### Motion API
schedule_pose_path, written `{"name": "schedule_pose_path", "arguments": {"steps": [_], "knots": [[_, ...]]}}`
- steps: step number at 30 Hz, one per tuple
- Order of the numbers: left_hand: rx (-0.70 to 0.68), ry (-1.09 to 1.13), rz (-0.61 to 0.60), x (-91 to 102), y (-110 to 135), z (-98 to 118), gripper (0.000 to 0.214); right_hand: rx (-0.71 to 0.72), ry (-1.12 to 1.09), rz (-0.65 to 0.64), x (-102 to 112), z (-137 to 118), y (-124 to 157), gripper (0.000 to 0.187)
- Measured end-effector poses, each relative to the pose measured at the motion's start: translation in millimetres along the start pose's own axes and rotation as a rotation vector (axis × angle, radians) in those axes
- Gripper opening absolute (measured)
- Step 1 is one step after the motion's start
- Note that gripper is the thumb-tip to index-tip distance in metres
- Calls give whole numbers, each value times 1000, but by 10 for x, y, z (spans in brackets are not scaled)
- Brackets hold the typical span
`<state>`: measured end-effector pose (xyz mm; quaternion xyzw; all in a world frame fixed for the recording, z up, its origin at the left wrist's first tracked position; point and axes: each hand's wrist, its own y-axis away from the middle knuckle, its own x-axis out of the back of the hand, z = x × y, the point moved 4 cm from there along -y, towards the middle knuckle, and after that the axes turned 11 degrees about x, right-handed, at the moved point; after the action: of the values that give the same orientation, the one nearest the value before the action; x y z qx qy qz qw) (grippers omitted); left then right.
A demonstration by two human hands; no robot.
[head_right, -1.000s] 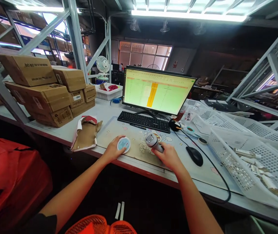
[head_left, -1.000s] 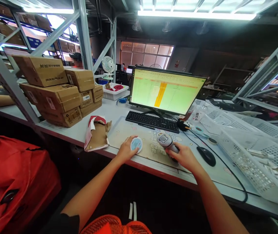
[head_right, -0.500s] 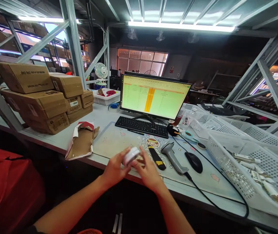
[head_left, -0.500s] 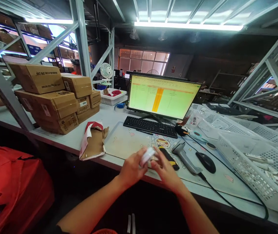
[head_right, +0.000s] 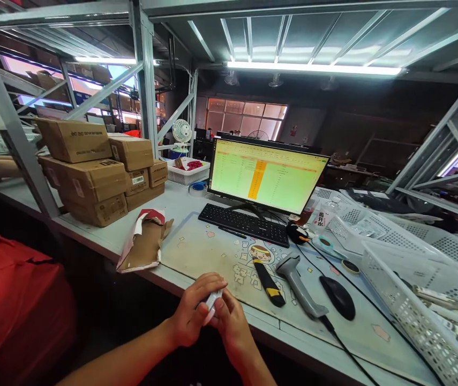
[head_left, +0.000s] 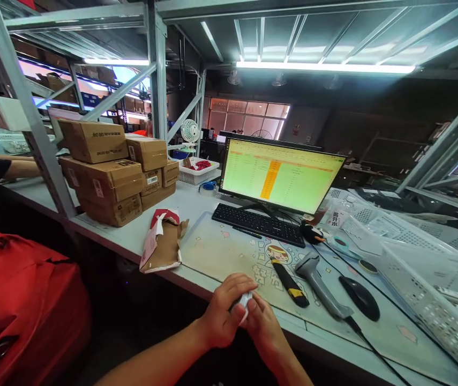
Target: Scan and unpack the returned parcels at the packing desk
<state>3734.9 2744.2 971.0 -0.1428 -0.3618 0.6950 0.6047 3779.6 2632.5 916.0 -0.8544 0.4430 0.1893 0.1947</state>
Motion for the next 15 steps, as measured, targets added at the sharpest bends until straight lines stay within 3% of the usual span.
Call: {"name": "schedule_pose_path", "arguments": {"steps": [15], "knots": [[128,92,81,-84,-61,52,48,71,173,-60,-10,-240,62,60]]}}
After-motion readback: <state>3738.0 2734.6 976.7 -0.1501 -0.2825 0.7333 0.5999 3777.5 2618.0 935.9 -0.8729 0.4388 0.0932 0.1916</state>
